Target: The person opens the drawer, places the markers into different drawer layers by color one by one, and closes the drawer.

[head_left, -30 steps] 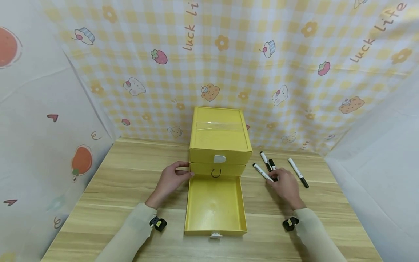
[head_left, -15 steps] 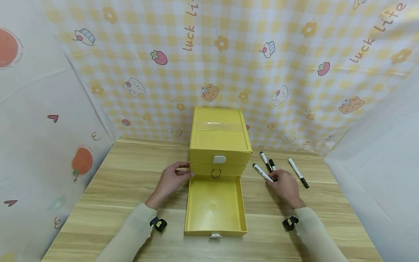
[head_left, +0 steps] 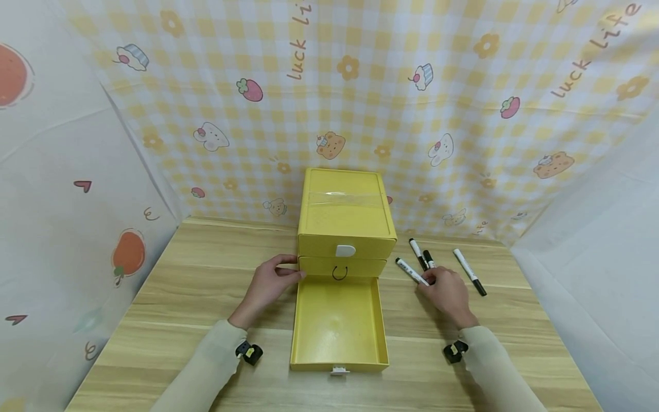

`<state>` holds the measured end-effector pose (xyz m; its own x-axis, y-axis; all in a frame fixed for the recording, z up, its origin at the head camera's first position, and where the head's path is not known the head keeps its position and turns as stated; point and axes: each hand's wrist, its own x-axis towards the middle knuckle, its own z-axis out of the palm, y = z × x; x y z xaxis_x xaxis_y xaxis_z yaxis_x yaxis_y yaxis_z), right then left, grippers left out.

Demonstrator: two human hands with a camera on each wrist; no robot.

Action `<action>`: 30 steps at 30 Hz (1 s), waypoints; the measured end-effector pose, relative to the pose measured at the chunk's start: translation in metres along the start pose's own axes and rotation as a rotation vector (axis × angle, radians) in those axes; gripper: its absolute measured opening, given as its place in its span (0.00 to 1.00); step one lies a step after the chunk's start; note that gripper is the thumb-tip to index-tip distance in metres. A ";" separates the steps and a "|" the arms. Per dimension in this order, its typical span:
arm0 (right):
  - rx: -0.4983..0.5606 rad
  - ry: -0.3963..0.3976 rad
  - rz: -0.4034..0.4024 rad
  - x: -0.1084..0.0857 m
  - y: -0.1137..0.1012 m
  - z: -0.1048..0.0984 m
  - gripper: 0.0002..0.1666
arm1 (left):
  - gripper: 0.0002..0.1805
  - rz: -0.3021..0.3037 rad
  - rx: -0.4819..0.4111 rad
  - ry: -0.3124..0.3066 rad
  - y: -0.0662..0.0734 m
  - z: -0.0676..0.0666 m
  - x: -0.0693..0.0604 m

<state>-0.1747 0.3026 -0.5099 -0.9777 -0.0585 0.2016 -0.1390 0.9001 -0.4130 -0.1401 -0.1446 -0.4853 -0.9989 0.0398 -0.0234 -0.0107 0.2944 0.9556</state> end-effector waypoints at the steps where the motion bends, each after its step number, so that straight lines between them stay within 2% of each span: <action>1: 0.005 0.002 0.002 -0.001 -0.001 0.000 0.06 | 0.27 0.002 -0.001 0.001 0.000 0.000 0.000; 17: 0.009 -0.009 -0.021 -0.009 -0.014 -0.003 0.09 | 0.27 0.010 -0.009 -0.005 0.000 -0.001 0.000; 30: -0.008 -0.005 -0.125 -0.016 -0.028 -0.017 0.10 | 0.26 0.015 0.000 -0.009 0.000 -0.001 0.000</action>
<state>-0.1523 0.2852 -0.4865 -0.9535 -0.1732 0.2464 -0.2591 0.8889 -0.3778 -0.1401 -0.1456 -0.4850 -0.9986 0.0523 -0.0118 0.0041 0.2933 0.9560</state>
